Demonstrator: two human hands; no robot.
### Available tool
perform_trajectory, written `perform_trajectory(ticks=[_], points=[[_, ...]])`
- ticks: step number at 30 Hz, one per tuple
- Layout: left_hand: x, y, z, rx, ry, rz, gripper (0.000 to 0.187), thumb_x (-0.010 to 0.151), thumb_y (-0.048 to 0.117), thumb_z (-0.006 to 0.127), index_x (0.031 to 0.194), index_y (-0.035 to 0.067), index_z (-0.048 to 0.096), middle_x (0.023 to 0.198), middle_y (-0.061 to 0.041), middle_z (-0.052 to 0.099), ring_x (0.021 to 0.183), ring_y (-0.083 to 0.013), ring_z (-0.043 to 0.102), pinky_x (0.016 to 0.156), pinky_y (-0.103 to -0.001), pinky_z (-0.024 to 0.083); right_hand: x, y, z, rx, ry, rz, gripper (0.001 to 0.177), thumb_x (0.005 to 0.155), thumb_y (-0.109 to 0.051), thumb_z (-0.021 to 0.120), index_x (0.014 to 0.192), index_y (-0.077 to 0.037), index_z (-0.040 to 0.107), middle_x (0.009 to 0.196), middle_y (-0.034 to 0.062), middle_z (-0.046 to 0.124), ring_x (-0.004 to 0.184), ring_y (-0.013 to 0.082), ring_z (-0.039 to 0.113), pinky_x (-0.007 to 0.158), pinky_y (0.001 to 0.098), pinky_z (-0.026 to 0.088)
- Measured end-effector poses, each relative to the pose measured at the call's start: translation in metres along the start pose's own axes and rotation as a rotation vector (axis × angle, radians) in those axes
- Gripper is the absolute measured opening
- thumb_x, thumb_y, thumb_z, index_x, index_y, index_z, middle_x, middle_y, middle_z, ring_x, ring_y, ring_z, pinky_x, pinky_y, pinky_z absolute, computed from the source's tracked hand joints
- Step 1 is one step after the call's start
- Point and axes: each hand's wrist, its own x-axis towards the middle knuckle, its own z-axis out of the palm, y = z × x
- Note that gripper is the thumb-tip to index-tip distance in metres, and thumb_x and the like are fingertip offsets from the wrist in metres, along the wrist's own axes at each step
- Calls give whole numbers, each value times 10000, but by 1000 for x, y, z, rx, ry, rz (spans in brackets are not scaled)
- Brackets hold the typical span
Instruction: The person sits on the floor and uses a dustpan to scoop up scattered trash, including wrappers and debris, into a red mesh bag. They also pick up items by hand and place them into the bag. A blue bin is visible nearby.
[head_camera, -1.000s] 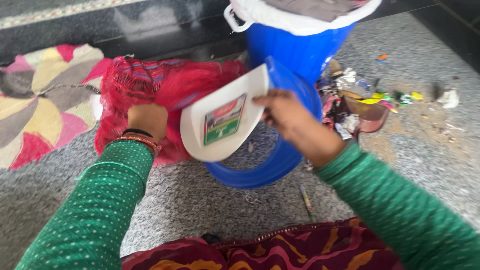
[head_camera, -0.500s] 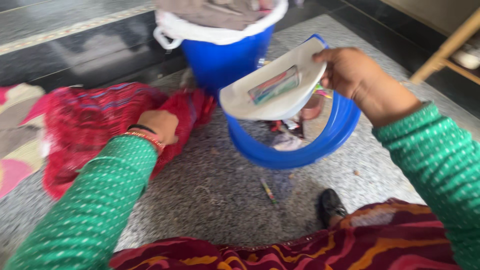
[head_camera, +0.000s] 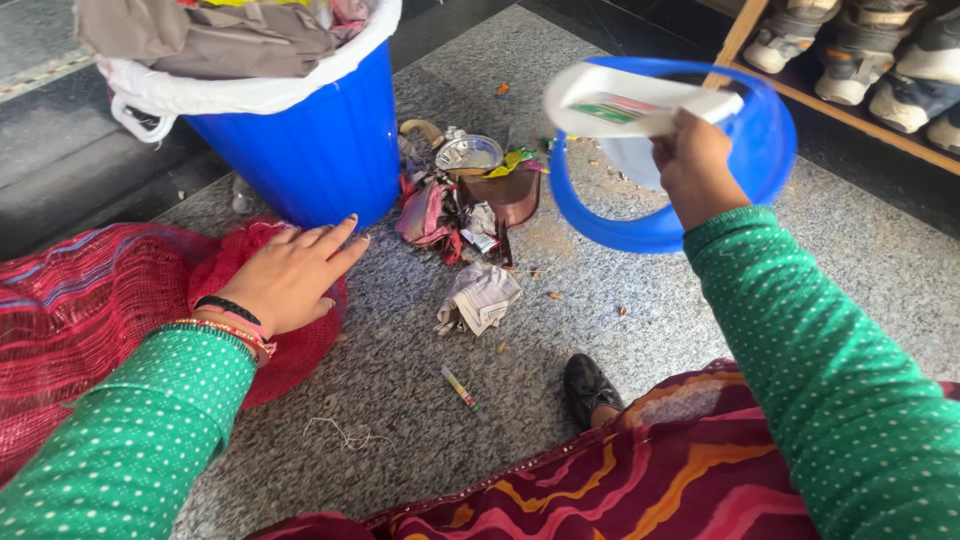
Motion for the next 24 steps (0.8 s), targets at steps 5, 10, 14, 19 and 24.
perform_trajectory(ticks=[5,10,14,19,24], points=[[7,-1,4,-18,-31,4,927,755,285,808,1555,161,357,1619,-137,269,1373,-309,441,1117,-469,387,71,25,-94,199,141,-37,284,930,-129,682,1200,-92,604,1018,136,719,707,239,680,537,315,503],[2,-6,14,-15,-98,-38,927,765,294,809,1561,171,350,1627,-137,252,1386,-309,431,1113,-478,389,87,31,-179,228,158,-85,246,939,-55,607,1185,-43,617,1048,151,748,754,217,730,561,275,509],[1,-10,16,-15,-115,-55,913,760,293,811,1535,160,346,1632,-141,250,1375,-308,448,1109,-481,398,72,26,-229,87,105,-152,249,995,-78,551,1191,4,679,1036,106,756,775,118,660,599,258,515],[0,-10,17,-21,-127,-70,880,768,310,810,1511,159,365,1631,-142,268,1365,-314,464,1101,-480,409,68,20,-230,162,325,104,260,1034,-205,568,1213,-27,630,1011,115,752,830,170,711,692,292,605],[-5,-14,25,-5,-137,-86,863,766,323,814,1499,165,385,1624,-147,283,1360,-315,463,1109,-486,396,62,26,-221,103,187,252,315,1068,-212,474,1324,-42,542,1165,122,720,951,201,714,775,351,614]])
